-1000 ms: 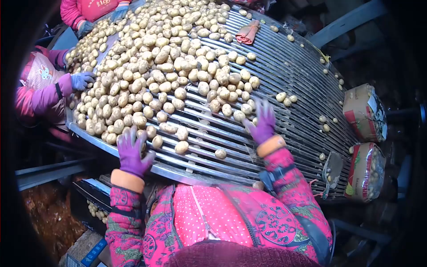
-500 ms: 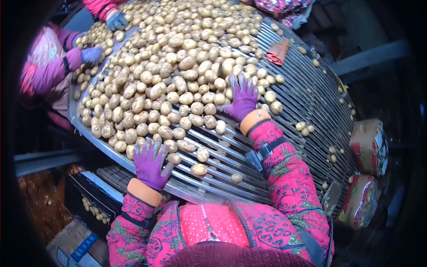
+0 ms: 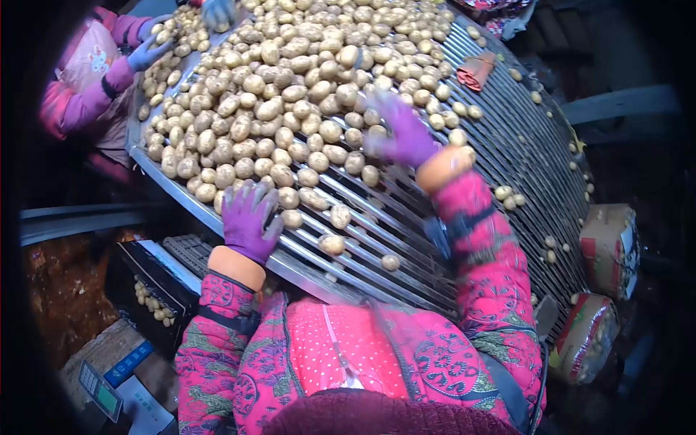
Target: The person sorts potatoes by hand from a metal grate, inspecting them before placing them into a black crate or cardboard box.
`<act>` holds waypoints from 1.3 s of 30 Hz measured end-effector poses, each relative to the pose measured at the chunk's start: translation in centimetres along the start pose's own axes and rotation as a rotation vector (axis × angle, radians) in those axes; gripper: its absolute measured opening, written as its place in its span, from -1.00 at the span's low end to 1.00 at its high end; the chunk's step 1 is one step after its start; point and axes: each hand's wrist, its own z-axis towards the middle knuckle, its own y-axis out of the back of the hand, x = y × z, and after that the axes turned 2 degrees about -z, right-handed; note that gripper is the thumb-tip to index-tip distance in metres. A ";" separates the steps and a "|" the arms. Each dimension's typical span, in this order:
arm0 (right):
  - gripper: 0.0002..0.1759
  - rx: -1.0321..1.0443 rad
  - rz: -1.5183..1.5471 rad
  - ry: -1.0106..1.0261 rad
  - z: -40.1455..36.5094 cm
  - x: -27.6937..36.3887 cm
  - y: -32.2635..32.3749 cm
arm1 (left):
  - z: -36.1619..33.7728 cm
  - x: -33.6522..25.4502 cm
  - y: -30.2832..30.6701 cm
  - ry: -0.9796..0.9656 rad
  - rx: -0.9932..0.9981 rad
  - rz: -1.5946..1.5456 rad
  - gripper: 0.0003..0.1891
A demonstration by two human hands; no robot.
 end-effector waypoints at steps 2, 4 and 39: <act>-0.22 0.178 -0.143 0.161 -6.3 5.9 2.0 | 0.0 0.3 -0.2 -0.011 -0.017 -0.007 -0.45; -0.28 0.431 -0.136 0.302 -12.6 7.8 -0.3 | 0.0 0.2 -0.2 -0.025 -0.021 0.036 -0.43; -0.41 -0.428 0.177 -0.329 4.7 -5.5 -3.6 | 0.3 -0.1 0.2 0.041 -0.076 0.014 -0.46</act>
